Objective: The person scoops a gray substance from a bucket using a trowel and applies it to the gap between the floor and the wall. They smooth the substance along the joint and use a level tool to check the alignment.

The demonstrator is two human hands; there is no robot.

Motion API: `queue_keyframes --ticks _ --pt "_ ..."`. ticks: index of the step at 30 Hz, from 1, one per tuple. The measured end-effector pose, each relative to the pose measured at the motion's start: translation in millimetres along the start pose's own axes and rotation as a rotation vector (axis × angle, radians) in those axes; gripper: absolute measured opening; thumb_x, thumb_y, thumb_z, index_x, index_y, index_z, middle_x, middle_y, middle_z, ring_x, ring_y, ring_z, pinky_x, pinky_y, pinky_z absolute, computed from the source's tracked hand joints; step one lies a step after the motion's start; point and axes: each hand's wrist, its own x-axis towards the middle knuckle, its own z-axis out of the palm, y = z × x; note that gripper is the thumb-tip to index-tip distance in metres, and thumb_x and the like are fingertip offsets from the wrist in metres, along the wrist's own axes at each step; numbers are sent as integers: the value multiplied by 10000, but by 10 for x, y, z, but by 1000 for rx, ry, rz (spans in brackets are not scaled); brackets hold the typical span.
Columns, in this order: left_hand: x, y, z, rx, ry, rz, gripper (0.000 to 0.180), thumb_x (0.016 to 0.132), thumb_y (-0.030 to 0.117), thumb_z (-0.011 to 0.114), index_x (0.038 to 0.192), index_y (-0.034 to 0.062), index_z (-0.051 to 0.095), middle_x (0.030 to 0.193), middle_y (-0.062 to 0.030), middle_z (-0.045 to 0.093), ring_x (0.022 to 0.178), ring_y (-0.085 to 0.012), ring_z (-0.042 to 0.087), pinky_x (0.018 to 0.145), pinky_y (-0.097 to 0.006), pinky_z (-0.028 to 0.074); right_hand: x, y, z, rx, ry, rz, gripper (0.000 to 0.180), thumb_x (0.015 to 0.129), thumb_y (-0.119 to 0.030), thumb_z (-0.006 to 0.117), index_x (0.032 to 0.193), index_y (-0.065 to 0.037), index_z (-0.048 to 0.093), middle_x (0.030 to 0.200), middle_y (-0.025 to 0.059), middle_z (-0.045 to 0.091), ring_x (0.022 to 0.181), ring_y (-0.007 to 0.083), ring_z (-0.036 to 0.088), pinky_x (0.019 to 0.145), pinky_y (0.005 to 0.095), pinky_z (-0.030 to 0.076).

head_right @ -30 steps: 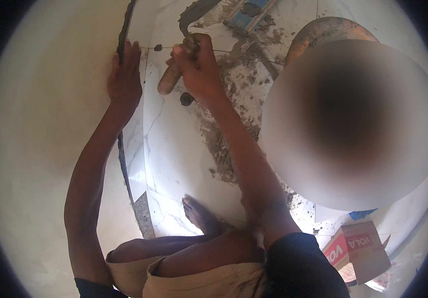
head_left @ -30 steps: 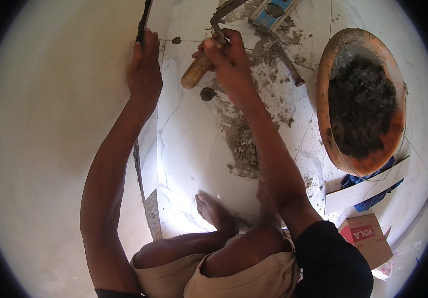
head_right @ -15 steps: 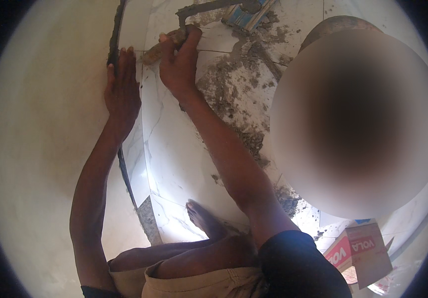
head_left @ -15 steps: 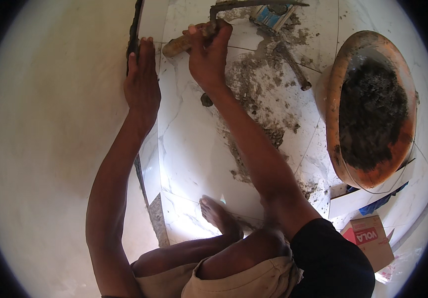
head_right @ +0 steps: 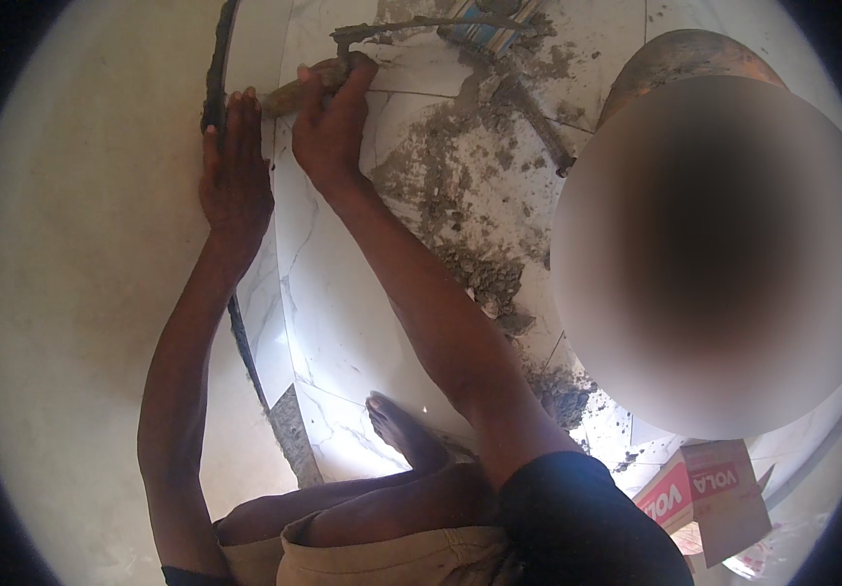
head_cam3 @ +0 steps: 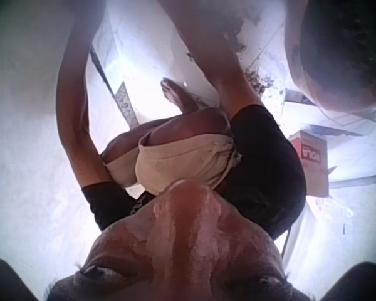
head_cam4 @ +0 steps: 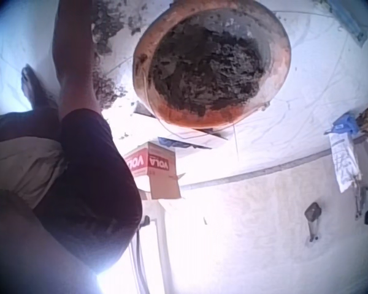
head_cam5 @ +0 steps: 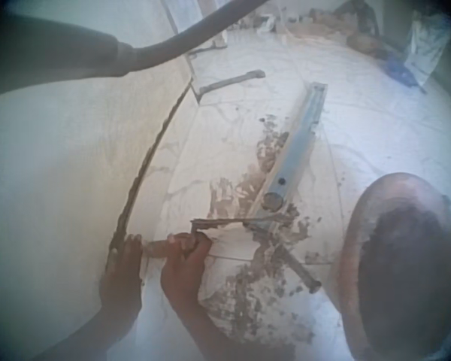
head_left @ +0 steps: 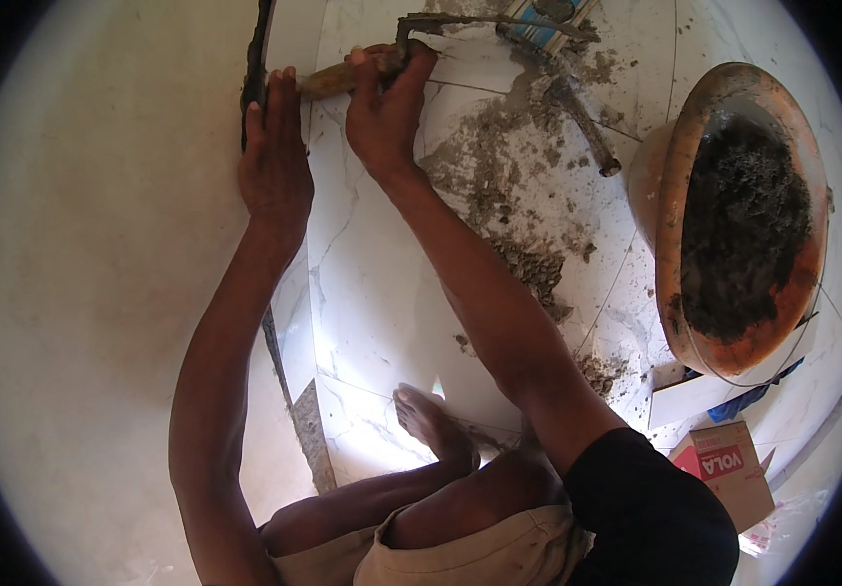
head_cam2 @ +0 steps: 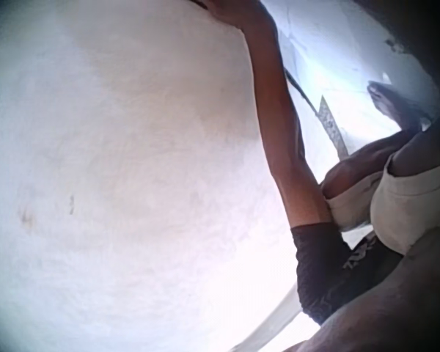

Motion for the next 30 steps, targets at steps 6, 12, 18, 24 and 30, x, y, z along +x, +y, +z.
queue_keyframes --ticks 6,12,18,24,30 --pt "8 0 27 -23 5 5 811 947 483 538 1613 139 227 1693 -12 144 1558 -146 92 1225 -449 25 -19 19 -9 -63 -7 8 462 1002 -205 632 1267 31 336 1035 188 615 951 249 605 874 390 478" --pt "-5 -14 30 -35 -5 11 798 958 475 529 1614 138 225 1695 -15 136 1559 -153 85 1225 -455 26 -38 -45 -7 -70 -22 35 450 1003 -206 631 1255 23 337 1019 190 618 934 244 607 852 399 479" --pt "15 -40 -26 -120 -58 37 796 965 475 530 1613 131 222 1697 -14 126 1559 -153 83 1229 -428 58 -26 -9 -19 -72 -30 21 425 999 -169 625 1247 21 336 990 213 616 906 278 625 803 411 491" --pt "40 -50 -114 -110 -97 29 797 969 459 530 1615 122 206 1698 -16 120 1560 -150 76 1235 -414 68 -7 -88 -114 -141 -32 -81 410 995 -137 625 1263 31 364 999 203 616 893 303 638 815 419 499" --pt "29 -87 -121 -210 -93 31 818 966 474 529 1615 107 192 1691 -21 145 1560 -156 81 1238 -427 48 -103 -506 -511 -144 -182 -9 397 995 -134 639 1258 33 393 1045 155 605 931 211 636 847 361 514"
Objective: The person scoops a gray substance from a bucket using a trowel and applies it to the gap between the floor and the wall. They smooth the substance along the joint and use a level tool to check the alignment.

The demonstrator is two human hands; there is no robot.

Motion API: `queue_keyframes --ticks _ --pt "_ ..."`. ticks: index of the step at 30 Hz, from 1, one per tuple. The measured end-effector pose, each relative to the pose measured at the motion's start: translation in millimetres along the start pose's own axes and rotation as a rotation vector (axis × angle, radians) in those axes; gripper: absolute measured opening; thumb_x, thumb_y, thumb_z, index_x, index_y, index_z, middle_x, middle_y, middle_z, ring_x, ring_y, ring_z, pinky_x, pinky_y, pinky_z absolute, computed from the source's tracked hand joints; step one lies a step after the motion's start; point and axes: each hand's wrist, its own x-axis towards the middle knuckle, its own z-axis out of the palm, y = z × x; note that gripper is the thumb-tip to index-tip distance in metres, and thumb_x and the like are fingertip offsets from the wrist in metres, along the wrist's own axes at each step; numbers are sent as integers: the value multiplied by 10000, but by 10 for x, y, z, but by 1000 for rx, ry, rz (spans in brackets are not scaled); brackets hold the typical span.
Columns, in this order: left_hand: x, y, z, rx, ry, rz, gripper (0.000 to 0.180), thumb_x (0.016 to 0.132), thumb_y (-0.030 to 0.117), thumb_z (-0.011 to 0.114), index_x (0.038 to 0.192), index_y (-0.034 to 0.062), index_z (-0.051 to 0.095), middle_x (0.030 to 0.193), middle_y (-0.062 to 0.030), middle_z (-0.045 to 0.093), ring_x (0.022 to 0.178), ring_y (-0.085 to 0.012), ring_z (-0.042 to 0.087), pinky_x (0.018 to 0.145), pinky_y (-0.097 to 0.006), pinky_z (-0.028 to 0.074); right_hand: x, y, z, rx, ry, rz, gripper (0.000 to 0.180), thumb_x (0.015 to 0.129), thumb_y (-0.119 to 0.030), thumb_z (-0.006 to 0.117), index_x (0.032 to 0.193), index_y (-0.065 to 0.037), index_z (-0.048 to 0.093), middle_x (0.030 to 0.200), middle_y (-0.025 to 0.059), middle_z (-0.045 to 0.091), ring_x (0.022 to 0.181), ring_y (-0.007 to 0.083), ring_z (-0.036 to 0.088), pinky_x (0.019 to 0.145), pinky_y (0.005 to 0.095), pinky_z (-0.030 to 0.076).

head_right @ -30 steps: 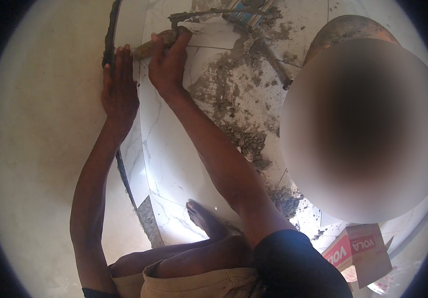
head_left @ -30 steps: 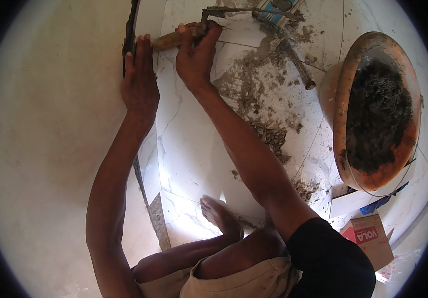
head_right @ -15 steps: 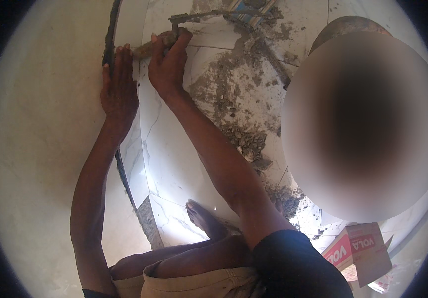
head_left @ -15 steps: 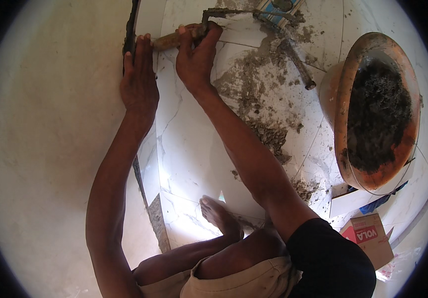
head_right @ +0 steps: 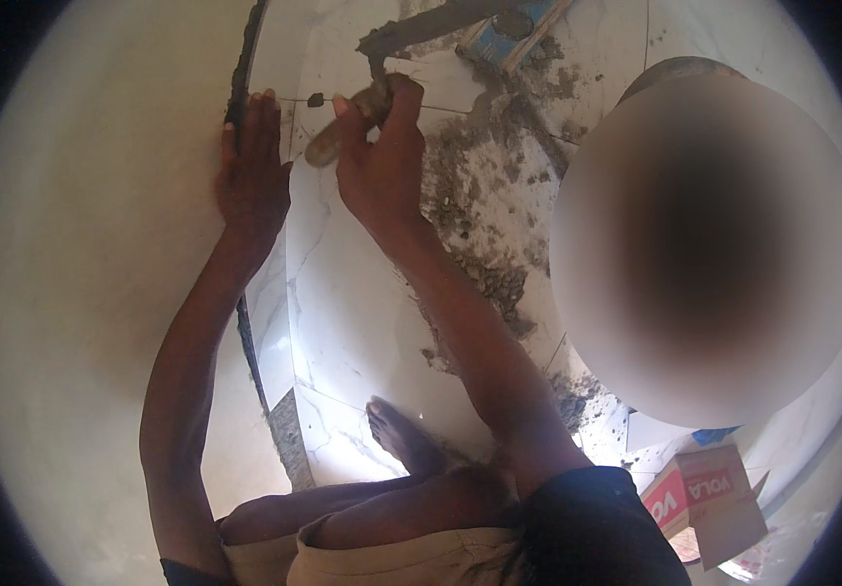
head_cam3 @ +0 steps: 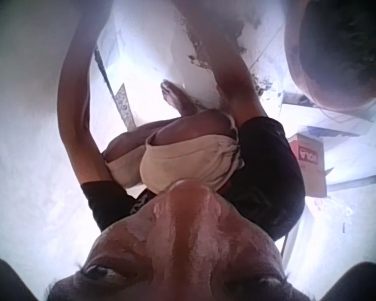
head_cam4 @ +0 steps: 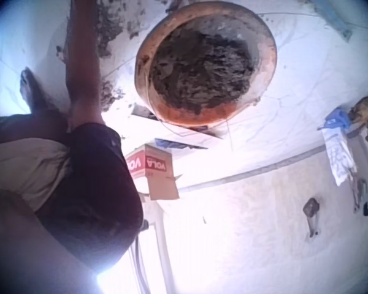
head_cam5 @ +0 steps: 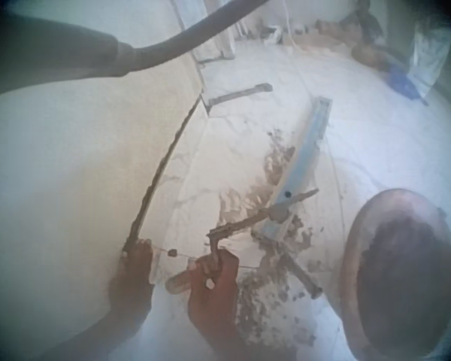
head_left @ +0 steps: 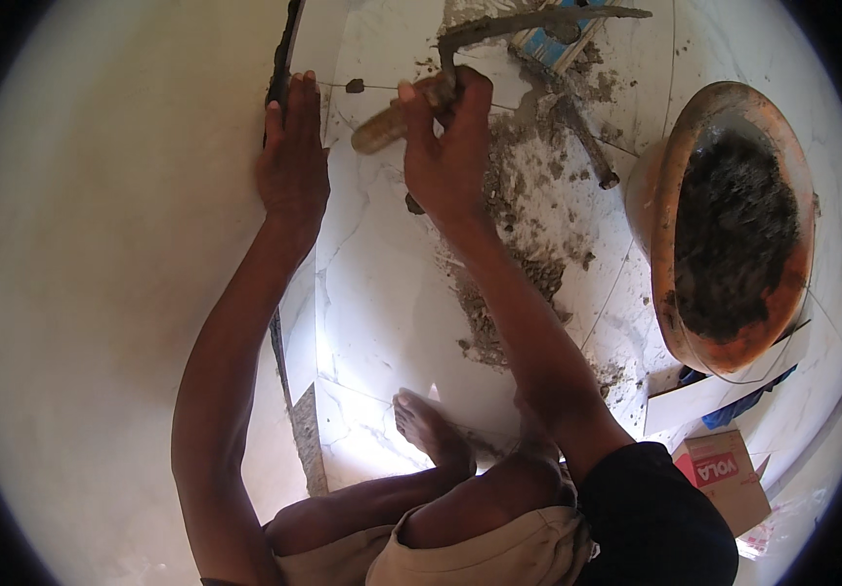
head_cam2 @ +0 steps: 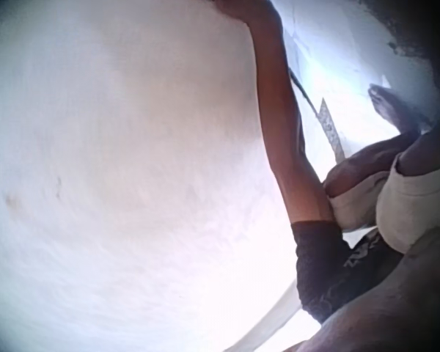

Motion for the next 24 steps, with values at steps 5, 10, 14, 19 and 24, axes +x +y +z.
queue_keyframes --ticks 5,10,14,19,24 --pt "95 -61 -14 -71 113 24 744 938 395 601 1550 79 321 1600 -64 316 1522 -184 191 1231 -429 131 -188 -142 -202 -50 -48 14 409 987 -158 649 1262 31 412 984 160 618 880 249 621 802 392 506" --pt "245 -18 9 -460 365 34 495 897 149 651 1359 9 542 1425 -120 516 1354 -248 462 1127 -409 383 -288 -307 -424 -102 -114 80 409 984 -157 654 1263 31 420 981 154 608 887 244 609 801 394 499" --pt "322 228 -11 -1085 246 -95 434 872 4 609 1299 -46 556 1305 -173 569 1202 -324 554 1002 -390 490 -435 -408 -632 -161 -206 47 430 981 -154 661 1275 37 412 997 168 615 902 251 621 757 396 524" --pt "465 526 -23 -1391 455 -349 336 945 43 565 1268 -43 601 1283 -254 593 1205 -409 558 1038 -471 462 -639 -551 -783 -230 -254 93 438 986 -150 650 1286 46 398 1037 190 632 894 246 657 654 364 576" --pt "631 551 -13 -1305 424 -328 281 925 31 586 1188 -38 655 1180 -239 631 1117 -388 596 958 -457 486 -715 -666 -891 -292 -274 114 440 984 -148 653 1293 37 401 1019 192 649 873 247 670 658 355 587"
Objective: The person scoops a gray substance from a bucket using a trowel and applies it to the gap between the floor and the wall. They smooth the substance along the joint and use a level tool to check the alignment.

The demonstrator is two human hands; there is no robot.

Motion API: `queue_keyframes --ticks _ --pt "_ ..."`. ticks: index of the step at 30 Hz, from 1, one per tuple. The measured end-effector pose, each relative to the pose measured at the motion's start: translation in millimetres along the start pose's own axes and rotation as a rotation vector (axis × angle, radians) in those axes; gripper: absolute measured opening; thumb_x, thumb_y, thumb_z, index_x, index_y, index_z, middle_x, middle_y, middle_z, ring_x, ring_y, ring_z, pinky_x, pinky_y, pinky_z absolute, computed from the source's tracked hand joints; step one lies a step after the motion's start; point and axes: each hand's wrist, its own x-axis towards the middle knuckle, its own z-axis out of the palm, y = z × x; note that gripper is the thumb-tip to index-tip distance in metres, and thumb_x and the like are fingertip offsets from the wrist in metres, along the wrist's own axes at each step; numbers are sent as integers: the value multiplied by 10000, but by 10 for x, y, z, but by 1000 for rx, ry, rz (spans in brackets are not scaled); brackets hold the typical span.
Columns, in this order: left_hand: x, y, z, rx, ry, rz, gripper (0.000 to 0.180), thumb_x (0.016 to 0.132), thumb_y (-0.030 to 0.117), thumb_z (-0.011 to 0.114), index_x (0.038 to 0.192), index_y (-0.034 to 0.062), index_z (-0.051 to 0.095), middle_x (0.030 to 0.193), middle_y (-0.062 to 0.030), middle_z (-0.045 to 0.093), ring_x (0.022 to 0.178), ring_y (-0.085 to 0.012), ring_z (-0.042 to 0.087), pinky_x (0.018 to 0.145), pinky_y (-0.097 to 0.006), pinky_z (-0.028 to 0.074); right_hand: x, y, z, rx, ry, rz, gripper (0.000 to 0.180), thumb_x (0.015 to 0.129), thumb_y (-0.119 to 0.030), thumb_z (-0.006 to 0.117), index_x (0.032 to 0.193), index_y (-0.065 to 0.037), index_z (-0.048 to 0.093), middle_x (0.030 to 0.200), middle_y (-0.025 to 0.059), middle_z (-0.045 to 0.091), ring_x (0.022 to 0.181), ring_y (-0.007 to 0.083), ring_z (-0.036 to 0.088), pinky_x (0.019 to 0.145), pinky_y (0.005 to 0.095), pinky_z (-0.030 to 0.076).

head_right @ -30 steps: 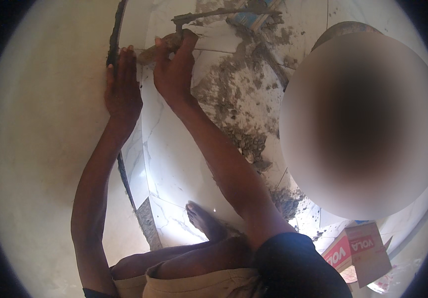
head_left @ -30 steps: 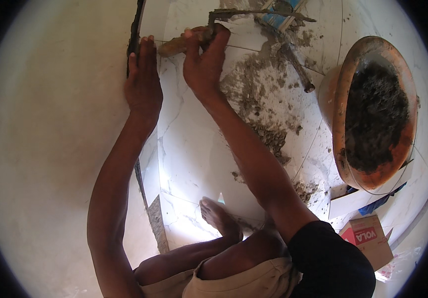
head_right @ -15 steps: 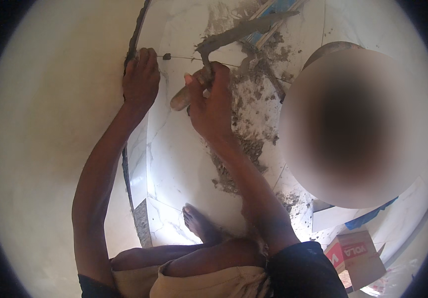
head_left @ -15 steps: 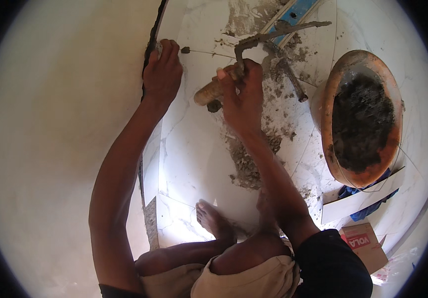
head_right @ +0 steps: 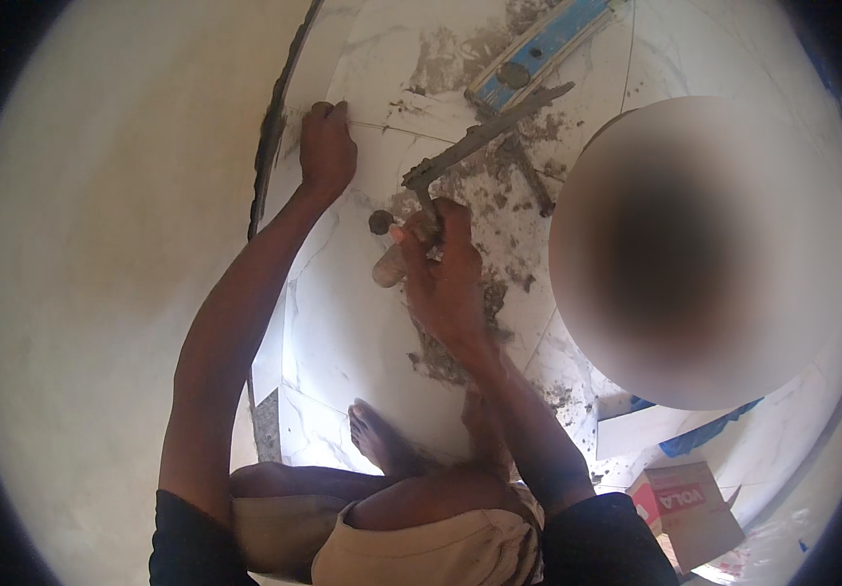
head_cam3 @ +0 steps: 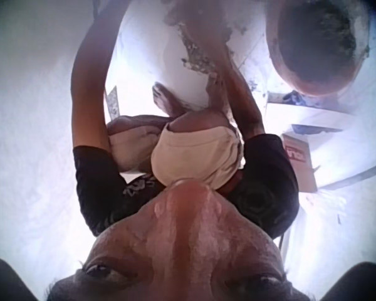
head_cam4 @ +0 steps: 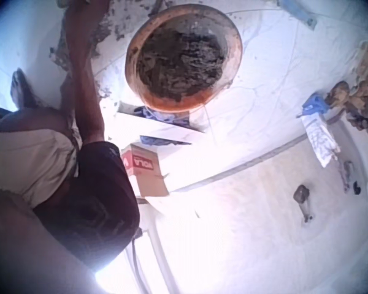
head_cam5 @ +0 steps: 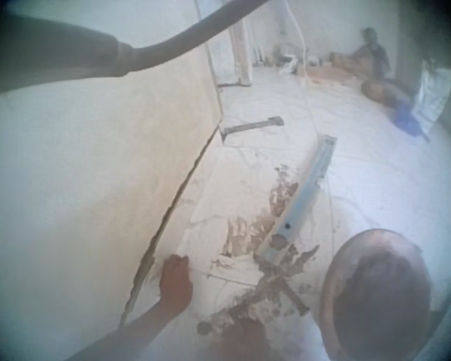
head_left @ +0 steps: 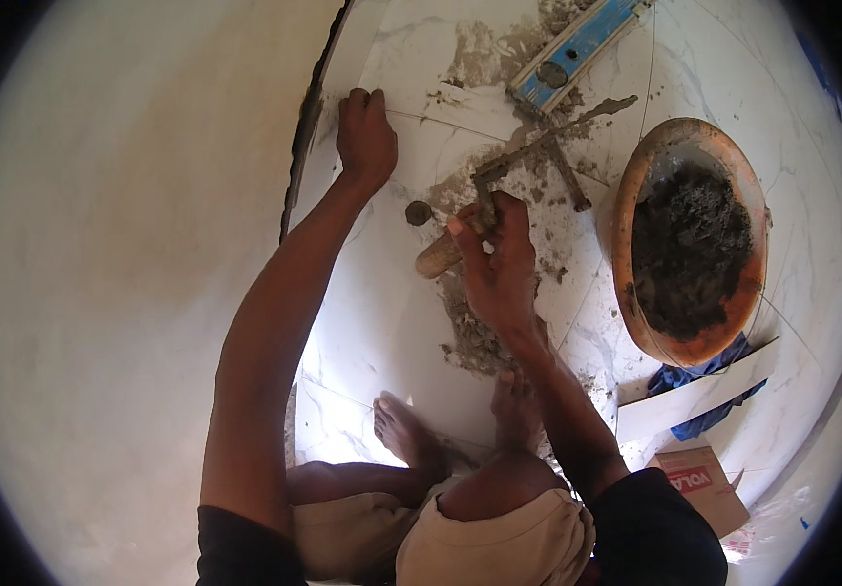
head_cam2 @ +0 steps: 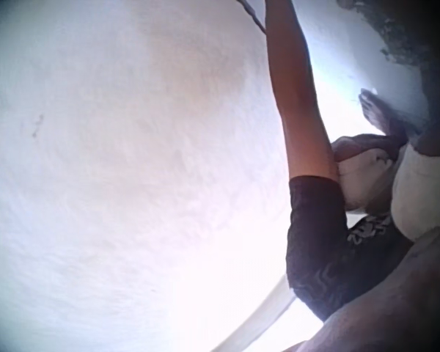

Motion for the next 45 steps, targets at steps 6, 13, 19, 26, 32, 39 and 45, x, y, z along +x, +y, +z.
queue_keyframes --ticks 6,13,19,26,32,39,45 --pt "-18 -3 -23 -95 22 -36 198 894 39 634 1064 -32 706 985 -215 669 971 -368 641 891 -462 496 -93 -124 -153 35 -13 78 383 984 -93 656 1274 32 438 1063 93 625 922 125 589 838 278 492" --pt "-244 62 -294 -737 -162 -509 150 921 39 676 1035 -56 701 1079 -161 691 922 -243 674 857 -325 532 -219 -211 -205 56 -49 157 387 977 -113 669 1269 24 457 1063 87 639 917 127 597 836 282 497" --pt "-14 71 -749 -1710 -152 -626 165 991 84 641 1102 -27 689 1151 -108 684 1007 -156 662 975 -269 546 -376 -63 -115 10 -55 174 449 975 -201 658 1292 34 445 1035 173 650 942 305 666 816 399 535" --pt "130 1698 -1952 -1531 -291 41 236 961 108 681 1172 2 682 1192 -87 684 1041 -169 675 954 -275 529 -473 -152 -246 -9 -146 254 503 978 -250 630 1362 17 443 1158 282 629 1068 422 640 910 467 504" --pt "-909 2710 -1292 -536 -420 971 484 912 282 679 1271 -37 622 1142 -186 677 1151 -338 596 972 -448 476 -541 -199 -107 -295 -213 347 501 923 -259 736 1301 -47 484 999 180 675 869 273 667 737 406 528" --pt "-1073 2635 -1475 -181 -343 987 619 853 395 705 1310 -10 608 1135 -144 684 1276 -302 519 1131 -530 294 -780 196 -50 -186 -67 283 551 880 -248 781 1323 -79 501 1016 131 647 881 218 625 747 396 517" --pt "-1135 2495 -1709 -164 -61 997 516 843 343 714 1238 14 664 1030 -56 712 1220 -260 554 1048 -577 313 -724 -23 -34 -205 21 204 425 943 -240 707 1261 -36 510 978 81 630 832 184 605 730 379 511"
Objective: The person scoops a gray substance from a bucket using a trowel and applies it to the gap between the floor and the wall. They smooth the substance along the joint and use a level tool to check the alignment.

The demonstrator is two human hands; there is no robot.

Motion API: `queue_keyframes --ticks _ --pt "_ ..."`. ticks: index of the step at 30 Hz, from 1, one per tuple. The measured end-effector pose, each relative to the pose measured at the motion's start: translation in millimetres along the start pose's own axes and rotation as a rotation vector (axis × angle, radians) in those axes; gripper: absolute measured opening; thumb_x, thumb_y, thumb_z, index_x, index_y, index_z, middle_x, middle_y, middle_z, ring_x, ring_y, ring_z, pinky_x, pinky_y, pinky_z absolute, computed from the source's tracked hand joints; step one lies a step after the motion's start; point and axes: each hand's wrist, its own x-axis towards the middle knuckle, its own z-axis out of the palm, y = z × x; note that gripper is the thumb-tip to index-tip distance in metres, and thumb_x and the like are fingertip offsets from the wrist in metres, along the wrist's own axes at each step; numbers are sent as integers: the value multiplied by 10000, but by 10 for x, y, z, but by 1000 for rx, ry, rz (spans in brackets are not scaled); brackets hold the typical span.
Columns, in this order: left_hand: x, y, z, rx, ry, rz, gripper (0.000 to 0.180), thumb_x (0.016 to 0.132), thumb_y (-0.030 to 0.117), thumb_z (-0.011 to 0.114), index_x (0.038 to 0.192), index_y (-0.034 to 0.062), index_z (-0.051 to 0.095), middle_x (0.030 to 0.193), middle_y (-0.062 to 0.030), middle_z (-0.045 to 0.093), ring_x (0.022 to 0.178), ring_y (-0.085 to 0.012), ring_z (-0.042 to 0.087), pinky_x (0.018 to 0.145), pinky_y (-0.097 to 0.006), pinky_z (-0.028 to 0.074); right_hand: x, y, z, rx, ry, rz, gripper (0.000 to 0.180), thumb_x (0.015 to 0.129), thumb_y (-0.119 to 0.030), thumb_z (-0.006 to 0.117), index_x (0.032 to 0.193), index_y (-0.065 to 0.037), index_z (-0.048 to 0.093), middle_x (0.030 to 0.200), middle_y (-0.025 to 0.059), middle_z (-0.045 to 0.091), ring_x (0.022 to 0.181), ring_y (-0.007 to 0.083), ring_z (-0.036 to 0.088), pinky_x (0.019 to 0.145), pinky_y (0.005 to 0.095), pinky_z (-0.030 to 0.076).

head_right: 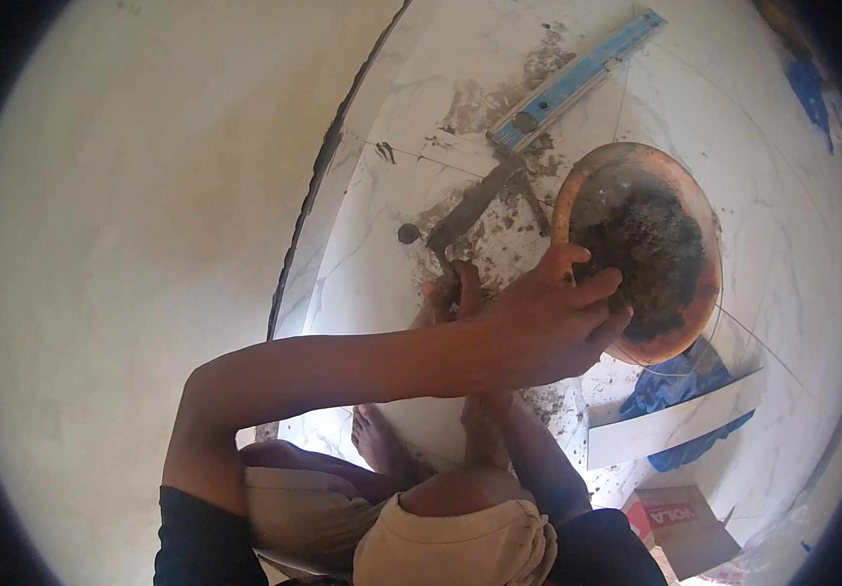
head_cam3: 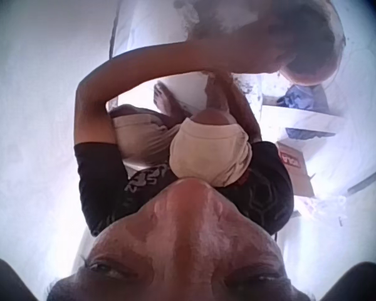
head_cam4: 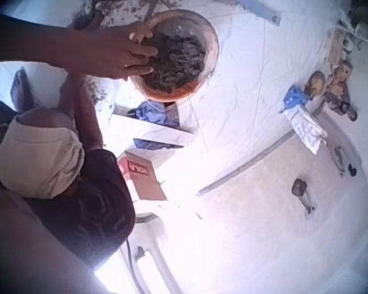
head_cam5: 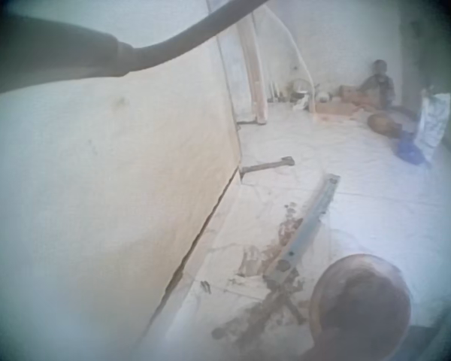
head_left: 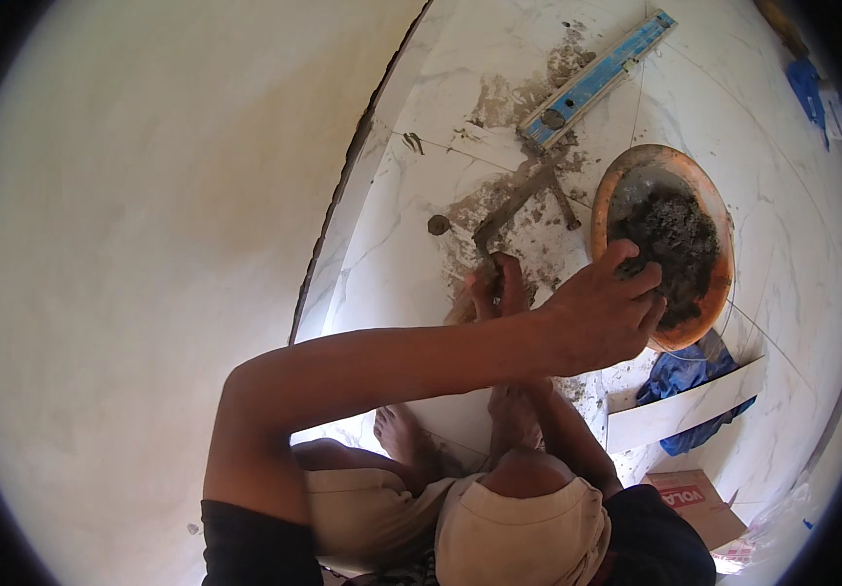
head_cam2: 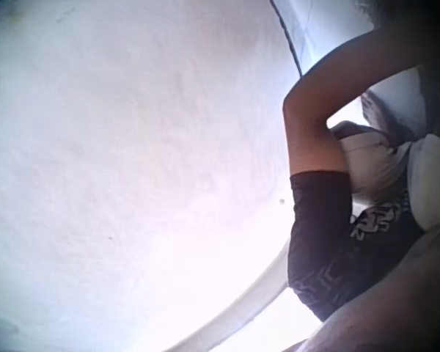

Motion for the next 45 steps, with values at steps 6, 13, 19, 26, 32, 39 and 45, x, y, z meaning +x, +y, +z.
queue_keyframes --ticks 6,13,19,26,32,39,45 --pt "-387 -274 -540 -278 362 -221 387 792 214 786 1143 73 707 988 -51 720 1120 -221 609 918 -437 462 116 -239 -393 651 -250 180 289 1015 -225 589 1223 -25 559 904 42 617 783 116 595 670 350 515" --pt "-1878 -510 -188 -520 278 -1115 269 954 114 663 1207 23 667 1148 -140 689 941 -286 673 807 -370 564 140 -58 -693 177 -372 229 299 1032 -242 570 1232 -26 623 799 -2 582 551 73 530 465 252 443" --pt "-2388 -697 700 -403 375 -1156 415 1006 121 586 1410 41 534 1313 -200 605 1179 -351 582 959 -400 517 91 123 -839 145 -498 369 300 1048 -311 560 1002 -26 639 676 -17 535 522 76 515 442 253 429" --pt "-2231 -851 1062 -413 442 -1054 451 983 17 571 1430 49 519 1323 -220 593 1205 -382 584 1006 -426 495 118 266 -739 119 -572 422 354 1056 -350 548 878 -48 600 670 4 548 495 96 520 410 277 420" --pt "-2107 -839 1156 -489 509 -1011 455 971 -27 557 1417 62 537 1287 -221 617 1147 -379 634 943 -419 539 229 328 -725 176 -592 396 367 1061 -360 533 887 -42 593 698 21 563 478 107 514 407 285 430" --pt "-2127 -852 1206 -626 560 -1253 439 997 19 551 1432 77 542 1346 -164 636 1241 -266 619 1023 -364 492 245 261 -434 259 -636 541 375 1052 -384 544 944 -30 606 703 26 560 468 110 498 403 286 418" --pt "-2035 -847 935 -749 663 -1344 422 1010 74 577 1430 42 539 1347 -140 644 1257 -199 596 1041 -323 478 179 200 -373 403 -621 602 377 1052 -388 539 1056 -21 623 758 37 585 470 106 502 408 275 424"
